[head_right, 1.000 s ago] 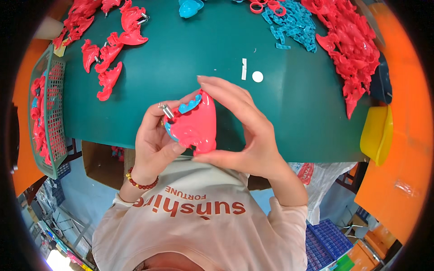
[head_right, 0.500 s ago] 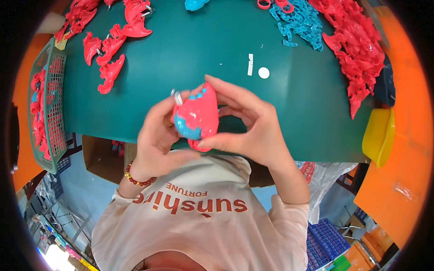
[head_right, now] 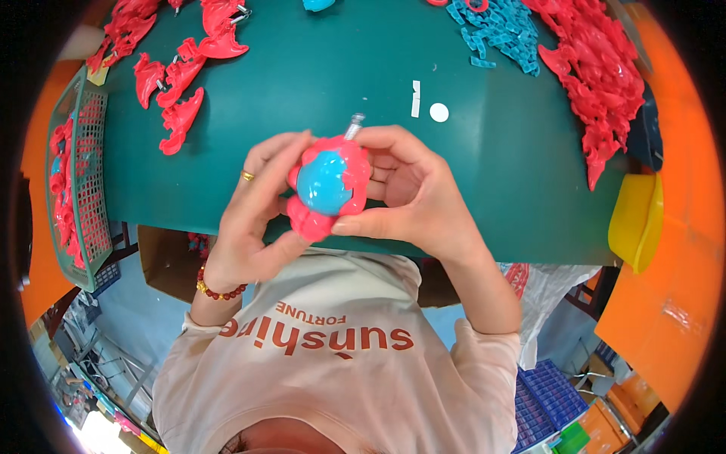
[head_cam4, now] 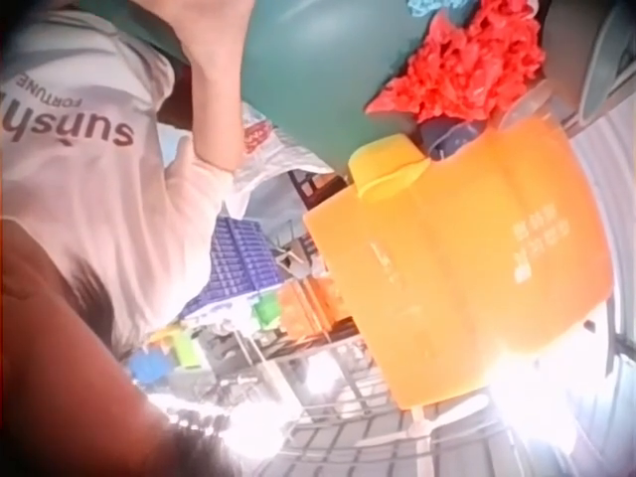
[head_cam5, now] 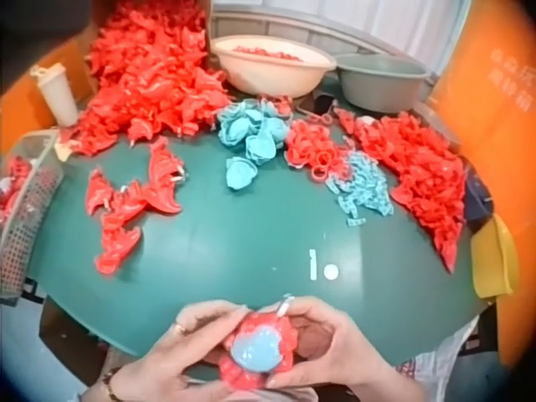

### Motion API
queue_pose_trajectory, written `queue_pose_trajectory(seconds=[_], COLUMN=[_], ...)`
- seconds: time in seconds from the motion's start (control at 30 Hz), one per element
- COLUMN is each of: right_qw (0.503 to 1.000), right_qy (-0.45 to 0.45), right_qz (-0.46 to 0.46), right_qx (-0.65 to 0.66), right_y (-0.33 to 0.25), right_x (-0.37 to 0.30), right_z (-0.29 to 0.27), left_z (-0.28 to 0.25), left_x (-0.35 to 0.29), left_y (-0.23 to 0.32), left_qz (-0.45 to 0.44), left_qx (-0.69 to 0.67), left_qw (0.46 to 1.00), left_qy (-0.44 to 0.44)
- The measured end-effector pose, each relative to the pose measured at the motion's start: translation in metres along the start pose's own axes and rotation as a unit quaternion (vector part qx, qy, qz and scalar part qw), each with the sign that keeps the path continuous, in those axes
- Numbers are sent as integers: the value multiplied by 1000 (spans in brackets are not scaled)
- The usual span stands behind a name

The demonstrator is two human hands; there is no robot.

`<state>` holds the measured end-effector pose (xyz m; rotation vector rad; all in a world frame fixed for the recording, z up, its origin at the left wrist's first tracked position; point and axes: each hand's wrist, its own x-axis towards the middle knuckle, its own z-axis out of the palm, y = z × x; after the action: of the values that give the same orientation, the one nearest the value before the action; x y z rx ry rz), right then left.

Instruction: Assembling small plastic bird-shaped toy components by snapping parts together and inserting metal pins at a workbench.

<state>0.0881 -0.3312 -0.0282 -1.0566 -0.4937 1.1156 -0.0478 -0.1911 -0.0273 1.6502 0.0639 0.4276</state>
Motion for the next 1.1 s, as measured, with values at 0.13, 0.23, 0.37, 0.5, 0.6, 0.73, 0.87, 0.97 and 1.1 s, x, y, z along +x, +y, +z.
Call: queue_pose_trajectory(seconds=[0.13,0.23,0.37,0.5,0.6,0.73,0.87,0.97,1.1], right_qw=[998,993,985,963,931,902,871,844,823], right_qy=[49,74,98,98,35,89,193,189,188], right_qz=[-39,-86,-138,-133,-156,-164,-137,-182,-216], right_qx=[18,32,-12,-212,-328,-389,-430,-468,-491], right_y=[5,14,19,-3,-15,-13,-4,1,4], right_x=[-4,-6,-9,-18,-22,-27,-19,-15,-18], right_z=[7,8,6,4,-6,-19,-23,-25,-30], left_z=[7,6,11,0,-6,-21,-13,10,19], left_x=[-4,-6,-7,-2,8,61,147,196,220], left_y=[-10,-18,-15,-8,-7,4,-48,-71,-75], left_qz=[9,64,28,-3,13,-111,216,298,348], left_qx=[-123,-81,-46,-57,-31,-22,378,460,572], left_qw=[988,993,995,998,996,971,900,836,742], left_qy=[88,55,86,4,-86,-212,-16,11,21])
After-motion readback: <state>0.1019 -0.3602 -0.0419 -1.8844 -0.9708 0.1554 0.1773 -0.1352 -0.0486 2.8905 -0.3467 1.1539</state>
